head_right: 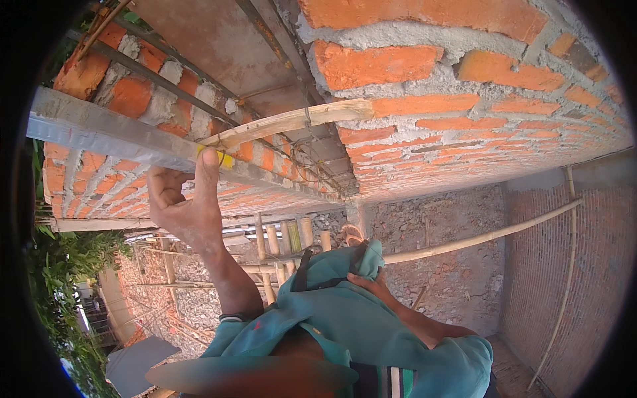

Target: The person secures a metal conduit to a brick wall using a wooden batten and pliers. They position the conduit, clamp it with the batten, and tighten the fasteners with pliers.

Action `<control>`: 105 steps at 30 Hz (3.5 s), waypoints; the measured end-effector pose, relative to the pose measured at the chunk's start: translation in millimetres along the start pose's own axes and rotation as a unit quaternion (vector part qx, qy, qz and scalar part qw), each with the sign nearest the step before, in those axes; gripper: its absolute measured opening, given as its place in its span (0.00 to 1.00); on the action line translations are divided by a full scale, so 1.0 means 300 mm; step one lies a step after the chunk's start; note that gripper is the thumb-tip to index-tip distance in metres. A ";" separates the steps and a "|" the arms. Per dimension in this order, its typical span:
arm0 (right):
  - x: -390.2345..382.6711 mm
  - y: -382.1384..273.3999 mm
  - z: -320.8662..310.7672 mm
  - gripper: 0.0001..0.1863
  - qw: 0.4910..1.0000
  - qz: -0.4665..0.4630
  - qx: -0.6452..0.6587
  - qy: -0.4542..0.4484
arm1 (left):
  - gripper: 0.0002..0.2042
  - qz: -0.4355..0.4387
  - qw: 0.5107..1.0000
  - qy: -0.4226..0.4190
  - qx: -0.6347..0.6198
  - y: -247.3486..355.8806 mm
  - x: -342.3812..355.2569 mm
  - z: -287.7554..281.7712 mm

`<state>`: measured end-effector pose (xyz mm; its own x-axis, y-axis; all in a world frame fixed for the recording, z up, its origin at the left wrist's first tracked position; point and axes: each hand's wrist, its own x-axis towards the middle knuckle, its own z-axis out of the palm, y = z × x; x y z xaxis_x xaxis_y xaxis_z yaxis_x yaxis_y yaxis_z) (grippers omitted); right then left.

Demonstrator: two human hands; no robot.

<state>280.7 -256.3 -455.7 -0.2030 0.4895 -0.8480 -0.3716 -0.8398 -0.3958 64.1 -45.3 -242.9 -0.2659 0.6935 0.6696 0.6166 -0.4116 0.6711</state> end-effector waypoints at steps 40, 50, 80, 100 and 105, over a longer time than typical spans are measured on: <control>0.035 -0.014 0.013 0.53 1.000 0.021 0.000 0.020 | 0.22 0.007 0.995 -0.012 -0.099 -0.034 -0.003 -0.010; -0.043 -0.055 0.077 0.23 0.999 0.009 0.038 -0.005 | 0.33 0.041 0.990 0.007 -0.134 -0.068 -0.035 0.005; 0.017 -0.007 0.024 0.61 1.000 0.021 0.009 0.008 | 0.35 0.134 0.989 -0.024 -0.059 -0.122 -0.053 -0.010; -0.239 -0.401 0.425 0.23 0.762 -0.614 -0.207 -0.007 | 0.10 -0.085 0.969 -0.033 -0.229 -0.048 -0.133 -0.026; -0.142 -0.591 0.685 0.19 0.693 -0.707 -0.134 0.030 | 0.09 -0.007 0.985 -0.030 -0.172 -0.046 -0.081 -0.080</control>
<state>169.1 -80.0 -276.9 0.2349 0.8639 0.4455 0.0225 0.4534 -0.8910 44.1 -70.6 -260.9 -0.2219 0.7307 0.6456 0.3236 -0.5694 0.7557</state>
